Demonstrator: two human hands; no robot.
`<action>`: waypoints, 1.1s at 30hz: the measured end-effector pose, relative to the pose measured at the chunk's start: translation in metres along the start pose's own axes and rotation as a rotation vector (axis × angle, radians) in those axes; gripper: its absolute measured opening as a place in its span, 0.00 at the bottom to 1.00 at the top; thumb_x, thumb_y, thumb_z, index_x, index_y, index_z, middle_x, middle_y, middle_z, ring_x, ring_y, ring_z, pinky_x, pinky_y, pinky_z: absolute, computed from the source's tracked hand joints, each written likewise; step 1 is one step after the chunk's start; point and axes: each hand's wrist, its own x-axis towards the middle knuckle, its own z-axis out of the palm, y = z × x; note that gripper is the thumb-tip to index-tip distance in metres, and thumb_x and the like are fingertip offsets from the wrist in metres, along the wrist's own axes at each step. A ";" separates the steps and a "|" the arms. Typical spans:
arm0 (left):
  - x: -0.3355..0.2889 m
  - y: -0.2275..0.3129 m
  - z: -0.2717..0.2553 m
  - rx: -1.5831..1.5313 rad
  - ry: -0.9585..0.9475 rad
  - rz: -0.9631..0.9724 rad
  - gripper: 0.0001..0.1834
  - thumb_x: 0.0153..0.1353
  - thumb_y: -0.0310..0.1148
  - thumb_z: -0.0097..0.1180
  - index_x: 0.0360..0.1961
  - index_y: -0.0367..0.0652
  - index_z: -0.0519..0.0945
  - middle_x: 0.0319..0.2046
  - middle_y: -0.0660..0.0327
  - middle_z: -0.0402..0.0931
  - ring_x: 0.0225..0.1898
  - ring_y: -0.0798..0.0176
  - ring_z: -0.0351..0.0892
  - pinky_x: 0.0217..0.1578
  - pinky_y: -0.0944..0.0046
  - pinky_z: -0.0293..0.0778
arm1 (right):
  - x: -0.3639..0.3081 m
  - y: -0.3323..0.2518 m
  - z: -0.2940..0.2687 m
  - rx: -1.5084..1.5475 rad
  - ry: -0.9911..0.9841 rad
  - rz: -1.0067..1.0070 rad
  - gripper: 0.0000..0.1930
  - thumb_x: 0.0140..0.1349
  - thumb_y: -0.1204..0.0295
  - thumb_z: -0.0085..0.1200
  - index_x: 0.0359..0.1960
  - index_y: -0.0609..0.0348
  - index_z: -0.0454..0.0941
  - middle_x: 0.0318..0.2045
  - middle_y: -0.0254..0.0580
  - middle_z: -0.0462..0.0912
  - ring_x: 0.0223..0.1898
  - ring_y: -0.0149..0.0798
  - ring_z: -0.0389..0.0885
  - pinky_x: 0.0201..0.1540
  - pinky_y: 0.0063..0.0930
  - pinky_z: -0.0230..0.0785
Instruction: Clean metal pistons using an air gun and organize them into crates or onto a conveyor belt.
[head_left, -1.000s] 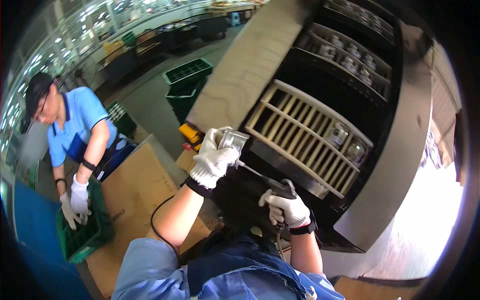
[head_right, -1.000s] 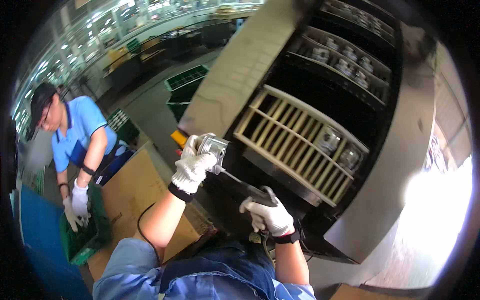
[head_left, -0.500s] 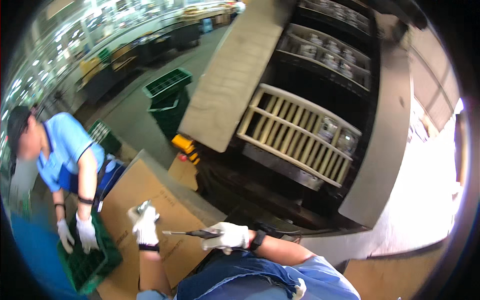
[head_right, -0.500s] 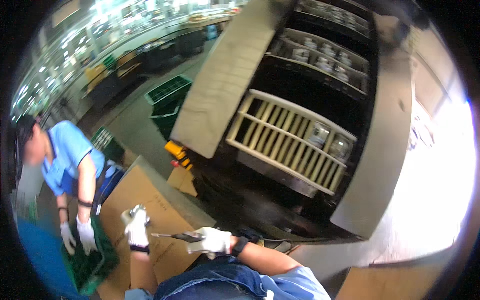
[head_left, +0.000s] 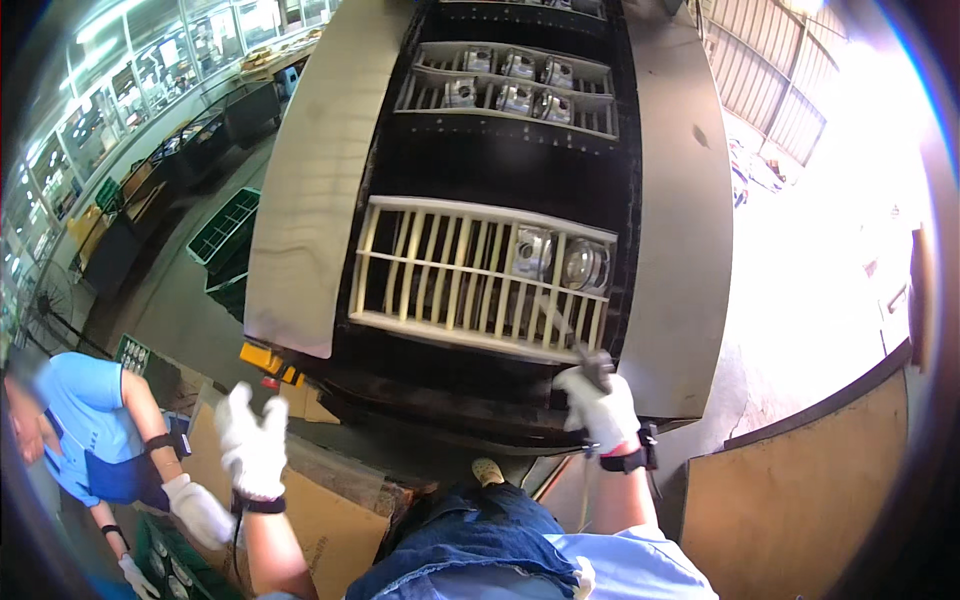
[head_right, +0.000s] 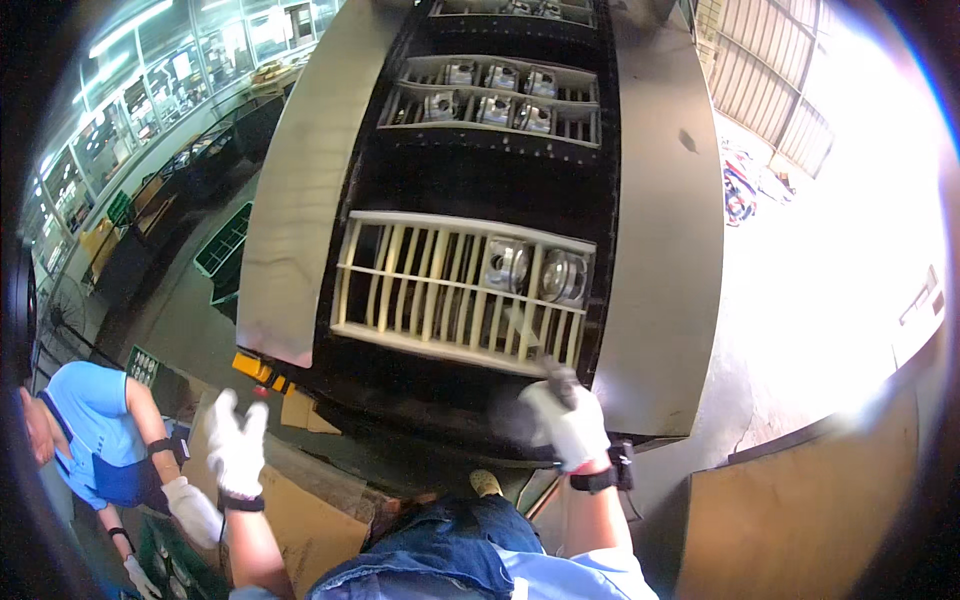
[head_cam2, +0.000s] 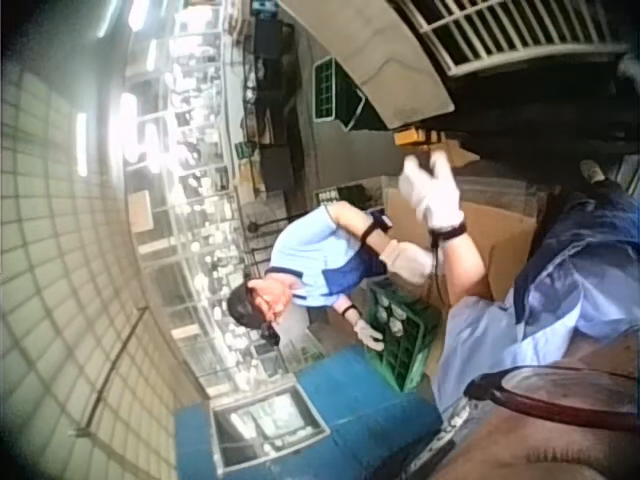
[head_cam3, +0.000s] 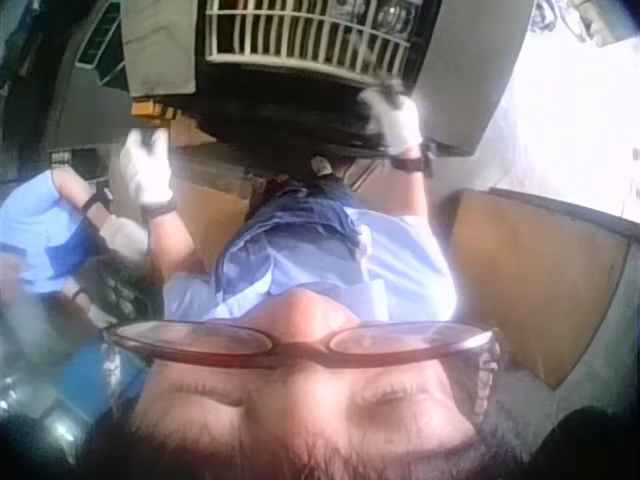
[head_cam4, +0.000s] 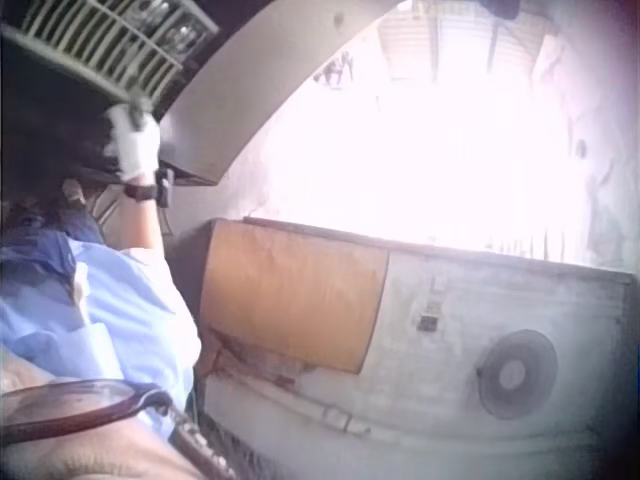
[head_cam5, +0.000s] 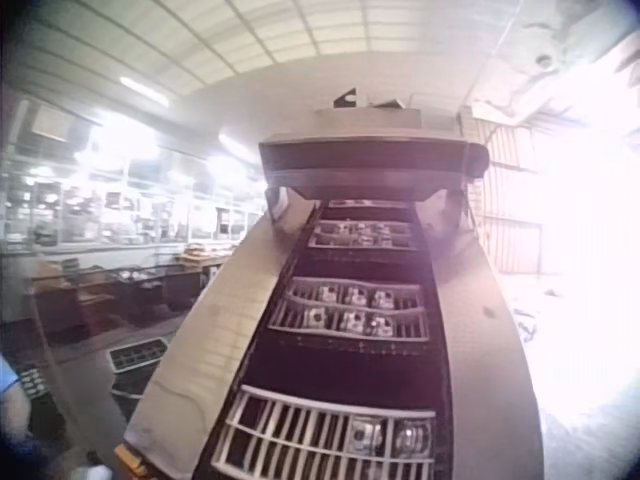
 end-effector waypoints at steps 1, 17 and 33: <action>0.015 0.049 0.010 -0.120 -0.031 0.073 0.30 0.56 0.41 0.67 0.54 0.35 0.74 0.47 0.43 0.77 0.50 0.41 0.75 0.54 0.45 0.71 | -0.002 -0.007 -0.019 0.078 0.166 -0.022 0.05 0.62 0.73 0.58 0.34 0.60 0.83 0.17 0.34 0.76 0.13 0.27 0.71 0.16 0.23 0.64; 0.076 0.364 0.166 -0.813 -0.655 0.137 0.24 0.56 0.34 0.62 0.54 0.38 0.76 0.44 0.53 0.82 0.41 0.55 0.84 0.49 0.56 0.80 | -0.012 0.007 -0.076 0.319 -0.051 0.024 0.06 0.63 0.72 0.58 0.36 0.61 0.82 0.16 0.29 0.73 0.13 0.24 0.70 0.18 0.20 0.64; 0.021 0.118 0.072 -2.357 -0.646 -1.119 0.32 0.64 0.53 0.37 0.46 0.35 0.82 0.33 0.39 0.82 0.37 0.33 0.83 0.55 0.23 0.69 | -0.011 -0.036 0.104 0.072 -0.895 0.057 0.10 0.63 0.72 0.56 0.34 0.71 0.80 0.10 0.29 0.68 0.09 0.24 0.65 0.15 0.21 0.63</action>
